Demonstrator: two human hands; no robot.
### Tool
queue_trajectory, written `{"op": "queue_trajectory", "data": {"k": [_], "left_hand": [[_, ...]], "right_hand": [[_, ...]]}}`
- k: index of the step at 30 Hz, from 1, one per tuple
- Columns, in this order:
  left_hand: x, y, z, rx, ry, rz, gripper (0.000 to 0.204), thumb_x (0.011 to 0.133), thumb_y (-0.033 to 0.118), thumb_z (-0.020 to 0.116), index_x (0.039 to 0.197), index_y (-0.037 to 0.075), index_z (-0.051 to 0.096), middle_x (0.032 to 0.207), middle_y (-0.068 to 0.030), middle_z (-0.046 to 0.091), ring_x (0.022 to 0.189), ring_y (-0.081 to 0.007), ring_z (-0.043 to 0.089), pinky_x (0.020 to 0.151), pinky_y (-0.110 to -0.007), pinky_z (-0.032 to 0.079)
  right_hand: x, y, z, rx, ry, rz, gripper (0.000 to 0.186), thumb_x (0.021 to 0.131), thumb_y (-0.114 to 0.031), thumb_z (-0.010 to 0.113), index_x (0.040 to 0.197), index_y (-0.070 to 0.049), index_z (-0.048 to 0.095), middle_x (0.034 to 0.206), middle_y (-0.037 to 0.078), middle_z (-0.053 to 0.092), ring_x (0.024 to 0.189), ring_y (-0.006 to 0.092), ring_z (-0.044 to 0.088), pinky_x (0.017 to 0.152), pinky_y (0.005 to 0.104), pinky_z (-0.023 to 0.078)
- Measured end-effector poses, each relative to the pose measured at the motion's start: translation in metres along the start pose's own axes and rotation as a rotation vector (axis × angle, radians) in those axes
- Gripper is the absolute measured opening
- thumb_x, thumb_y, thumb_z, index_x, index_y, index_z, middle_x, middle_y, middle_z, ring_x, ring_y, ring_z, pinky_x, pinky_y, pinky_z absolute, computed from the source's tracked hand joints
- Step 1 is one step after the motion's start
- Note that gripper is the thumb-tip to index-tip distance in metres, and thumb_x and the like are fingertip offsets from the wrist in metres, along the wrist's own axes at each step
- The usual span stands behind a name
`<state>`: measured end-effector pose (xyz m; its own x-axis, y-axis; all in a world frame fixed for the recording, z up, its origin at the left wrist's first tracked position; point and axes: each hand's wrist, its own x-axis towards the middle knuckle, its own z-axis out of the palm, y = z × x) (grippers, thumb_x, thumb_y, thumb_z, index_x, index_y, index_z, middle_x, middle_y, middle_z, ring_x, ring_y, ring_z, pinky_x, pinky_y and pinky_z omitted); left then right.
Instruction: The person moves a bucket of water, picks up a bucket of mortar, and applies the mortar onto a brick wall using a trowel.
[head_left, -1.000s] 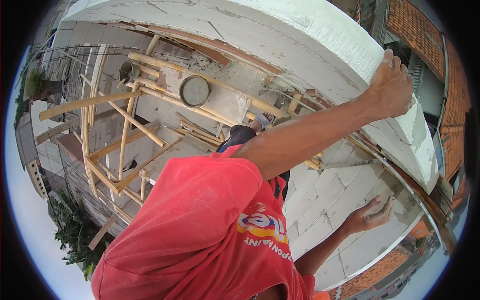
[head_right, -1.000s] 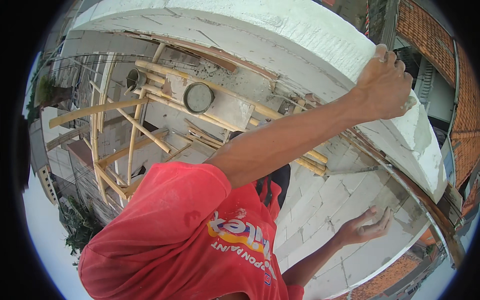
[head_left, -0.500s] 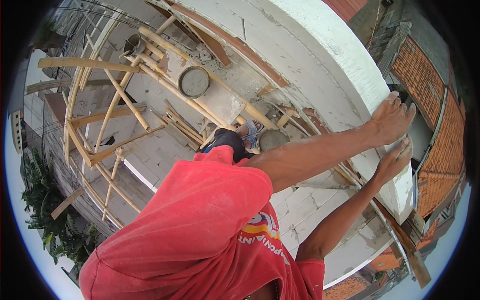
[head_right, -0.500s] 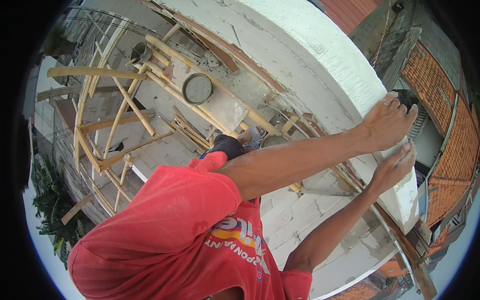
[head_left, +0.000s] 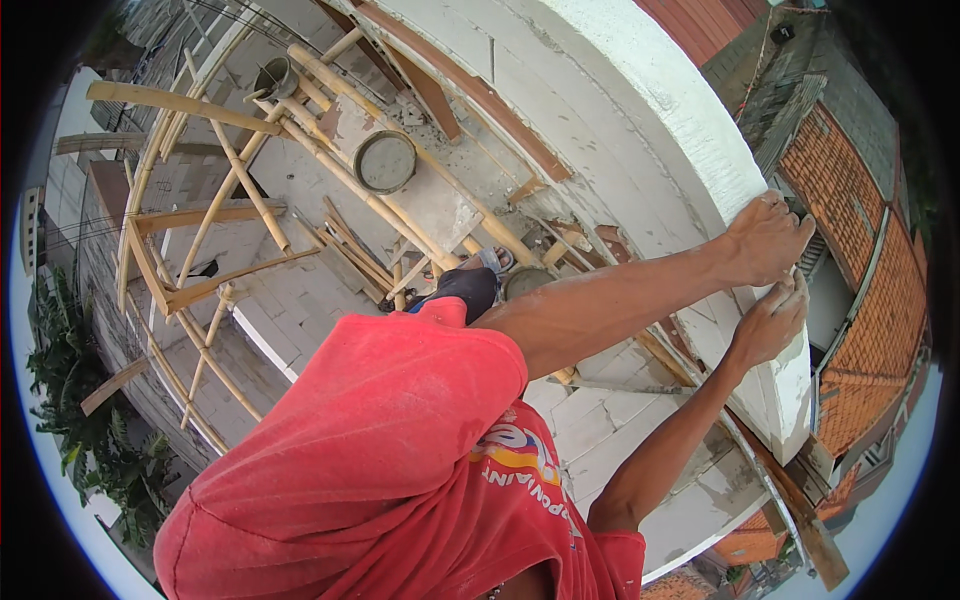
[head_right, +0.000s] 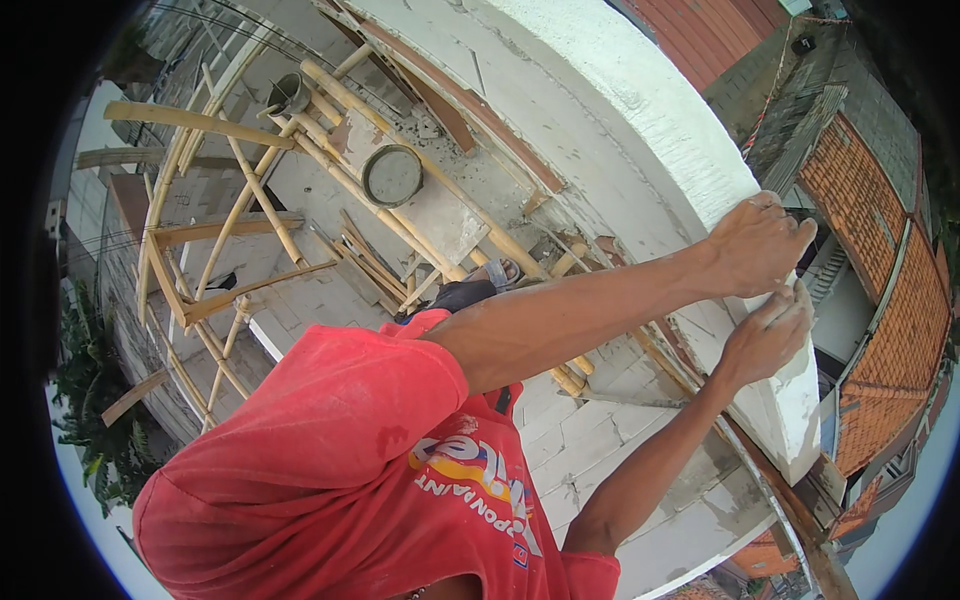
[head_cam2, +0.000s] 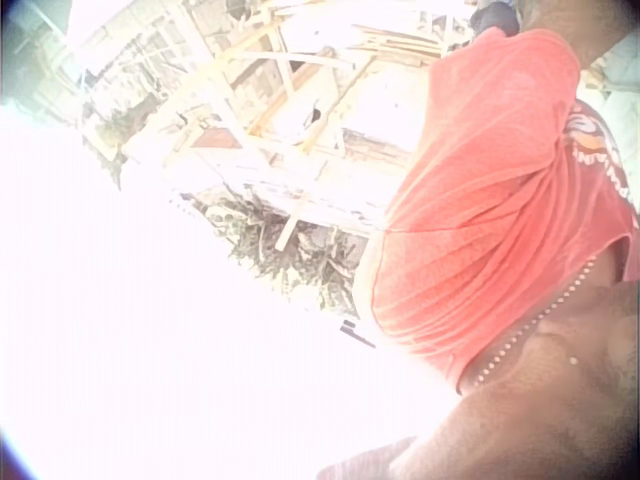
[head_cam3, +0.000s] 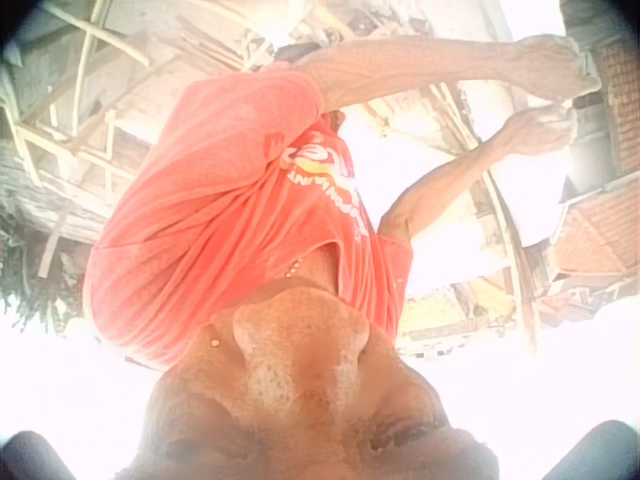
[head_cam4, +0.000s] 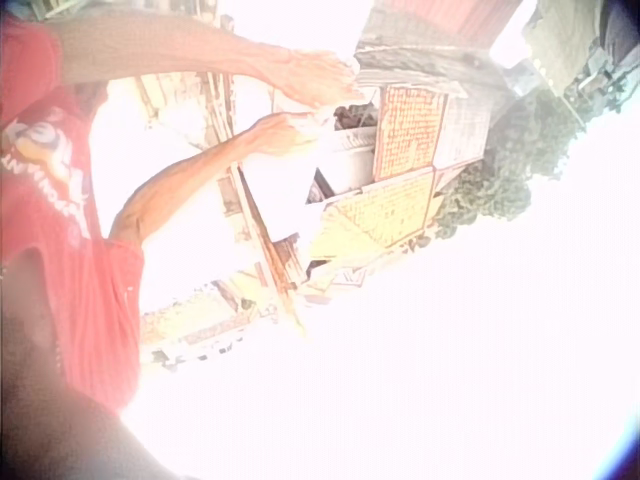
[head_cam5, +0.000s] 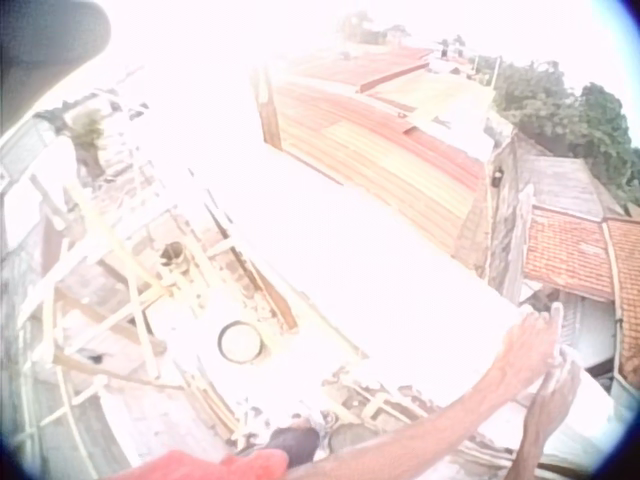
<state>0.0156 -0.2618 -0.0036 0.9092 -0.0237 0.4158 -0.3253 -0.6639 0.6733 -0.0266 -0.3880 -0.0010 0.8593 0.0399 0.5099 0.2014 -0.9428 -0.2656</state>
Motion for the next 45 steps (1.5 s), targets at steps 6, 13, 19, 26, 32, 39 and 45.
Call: {"op": "queue_trajectory", "data": {"k": [6, 13, 19, 26, 32, 39, 45], "left_hand": [[-0.001, 0.007, 0.006, 0.067, 0.048, 0.02, 0.078, 0.071, 0.042, 0.084, 0.123, -0.008, 0.057, 0.089, -0.0162, 0.072, 0.095, -0.0301, 0.068, 0.096, -0.04, 0.038], [-0.002, -0.002, 0.004, -0.183, 0.183, 0.088, 0.054, 0.075, 0.025, 0.076, 0.119, -0.002, 0.061, 0.113, -0.0193, 0.065, 0.113, -0.0331, 0.06, 0.105, -0.045, 0.04], [-0.131, -0.043, -0.106, -0.45, 0.161, 0.477, 0.037, 0.079, 0.024, 0.074, 0.113, 0.012, 0.068, 0.102, -0.0083, 0.066, 0.107, -0.0289, 0.065, 0.092, -0.043, 0.053], [-0.41, -0.27, -0.291, 0.008, -0.452, -0.626, 0.04, 0.099, 0.035, 0.059, 0.127, 0.005, 0.061, 0.12, -0.0181, 0.066, 0.116, -0.0367, 0.062, 0.099, -0.049, 0.051], [-0.6, -0.365, -0.408, 0.467, -0.216, -1.636, 0.052, 0.093, 0.038, 0.066, 0.125, -0.001, 0.055, 0.127, -0.0268, 0.062, 0.119, -0.0434, 0.06, 0.098, -0.054, 0.049], [-0.633, -0.366, -0.371, -0.176, 0.218, -1.736, 0.037, 0.086, 0.035, 0.074, 0.091, 0.001, 0.062, 0.078, -0.0188, 0.066, 0.077, -0.0309, 0.067, 0.073, -0.043, 0.051], [-0.573, -0.321, -0.341, -0.295, 0.311, -1.605, 0.044, 0.102, 0.039, 0.055, 0.102, -0.004, 0.066, 0.087, -0.0173, 0.068, 0.086, -0.0261, 0.065, 0.081, -0.041, 0.049]], "right_hand": [[-0.001, 0.003, -0.004, -0.052, -0.022, 0.06, 0.043, 0.106, -0.036, 0.041, 0.134, -0.011, 0.063, 0.133, 0.011, 0.063, 0.125, 0.033, 0.055, 0.105, 0.0452, 0.042], [-0.001, 0.026, 0.014, -0.088, -0.03, 0.02, 0.05, 0.106, -0.041, 0.04, 0.133, -0.005, 0.062, 0.135, 0.016, 0.061, 0.126, 0.0352, 0.055, 0.105, 0.0462, 0.042], [-0.002, 0.012, 0.006, 0.022, -0.075, 0.012, 0.055, 0.105, -0.046, 0.046, 0.136, -0.002, 0.059, 0.13, 0.019, 0.062, 0.122, 0.0368, 0.056, 0.102, 0.0477, 0.044], [0.023, -0.026, -0.002, -0.097, -0.157, 0.179, 0.069, 0.108, -0.054, 0.037, 0.139, 0.005, 0.054, 0.138, 0.027, 0.055, 0.129, 0.0423, 0.051, 0.11, 0.0503, 0.039], [0.076, -0.244, 0.05, 0.011, -0.19, -0.045, 0.071, 0.108, -0.054, 0.033, 0.143, 0.005, 0.051, 0.146, 0.027, 0.049, 0.138, 0.0411, 0.044, 0.113, 0.0522, 0.037], [0.065, -0.43, 0.124, 0.236, -0.496, -0.414, 0.06, 0.11, -0.045, 0.035, 0.144, 0.002, 0.05, 0.151, 0.025, 0.044, 0.142, 0.0389, 0.04, 0.118, 0.0503, 0.029], [0.072, -0.446, 0.144, 0.248, -0.494, -0.461, 0.05, 0.11, -0.034, 0.039, 0.142, 0.002, 0.053, 0.143, 0.024, 0.054, 0.135, 0.0403, 0.046, 0.114, 0.0509, 0.03]]}}
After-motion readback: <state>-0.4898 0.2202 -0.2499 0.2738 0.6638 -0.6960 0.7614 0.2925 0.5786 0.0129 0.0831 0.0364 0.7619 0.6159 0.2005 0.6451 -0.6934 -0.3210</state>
